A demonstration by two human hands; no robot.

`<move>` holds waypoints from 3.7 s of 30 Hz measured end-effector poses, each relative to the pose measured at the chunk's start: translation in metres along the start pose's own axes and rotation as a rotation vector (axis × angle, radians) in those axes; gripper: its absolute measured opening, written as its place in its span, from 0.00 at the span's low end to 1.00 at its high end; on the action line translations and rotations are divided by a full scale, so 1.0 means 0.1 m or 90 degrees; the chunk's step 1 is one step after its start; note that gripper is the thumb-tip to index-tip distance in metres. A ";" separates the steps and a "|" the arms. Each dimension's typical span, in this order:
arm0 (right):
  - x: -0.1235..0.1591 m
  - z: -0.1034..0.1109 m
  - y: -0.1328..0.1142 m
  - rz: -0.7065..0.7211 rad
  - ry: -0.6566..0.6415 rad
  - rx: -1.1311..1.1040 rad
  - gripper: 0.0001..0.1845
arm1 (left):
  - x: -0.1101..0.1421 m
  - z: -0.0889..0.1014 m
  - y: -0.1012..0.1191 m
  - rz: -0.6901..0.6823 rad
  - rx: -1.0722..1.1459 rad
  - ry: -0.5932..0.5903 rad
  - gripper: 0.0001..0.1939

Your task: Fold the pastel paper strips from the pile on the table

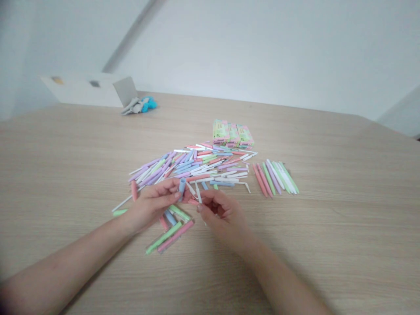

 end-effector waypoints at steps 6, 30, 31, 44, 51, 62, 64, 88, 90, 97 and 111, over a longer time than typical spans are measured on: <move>-0.04 0.13 -0.01 -0.014 0.075 -0.082 0.04 | 0.03 -0.02 -0.12 0.037 -0.128 -0.045 0.11; -0.03 0.14 0.08 -0.038 0.109 -0.023 0.04 | 0.09 -0.14 -0.13 0.040 -0.365 -0.115 0.11; -0.03 0.14 0.10 -0.043 0.108 -0.013 0.05 | 0.09 -0.14 -0.15 0.040 -0.368 -0.114 0.10; -0.05 0.10 0.18 -0.080 0.093 -0.023 0.08 | 0.11 -0.12 -0.20 0.042 -0.410 -0.097 0.10; -0.06 0.07 0.13 -0.073 0.094 -0.003 0.09 | 0.11 -0.14 -0.15 0.006 -0.414 -0.099 0.14; -0.05 0.05 0.21 -0.114 0.110 -0.030 0.09 | 0.14 -0.09 -0.19 0.002 -0.433 -0.086 0.17; -0.05 0.03 0.22 -0.113 0.101 -0.038 0.09 | 0.15 -0.08 -0.20 0.001 -0.442 -0.082 0.17; -0.14 0.50 0.32 -0.137 0.259 -0.074 0.07 | -0.06 0.36 0.13 -0.059 -0.151 0.129 0.11; -0.14 0.49 0.30 -0.122 0.237 0.039 0.08 | -0.08 0.46 0.17 -0.078 -0.090 0.185 0.18; -0.14 0.09 0.10 0.075 -0.018 0.503 0.08 | -0.10 0.56 0.32 -0.124 -0.100 0.228 0.20; -0.22 0.06 0.20 0.042 -0.076 0.674 0.06 | -0.10 0.52 0.30 -0.124 -0.074 0.212 0.19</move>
Point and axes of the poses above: each hand's wrist, its own x-axis away from the middle knuckle, its own z-axis out of the back of the hand, y = z × x, the point moved 8 cm from there along -x, towards the middle knuckle, and after that the axes turned 6 degrees about y, right-handed, at the moved point
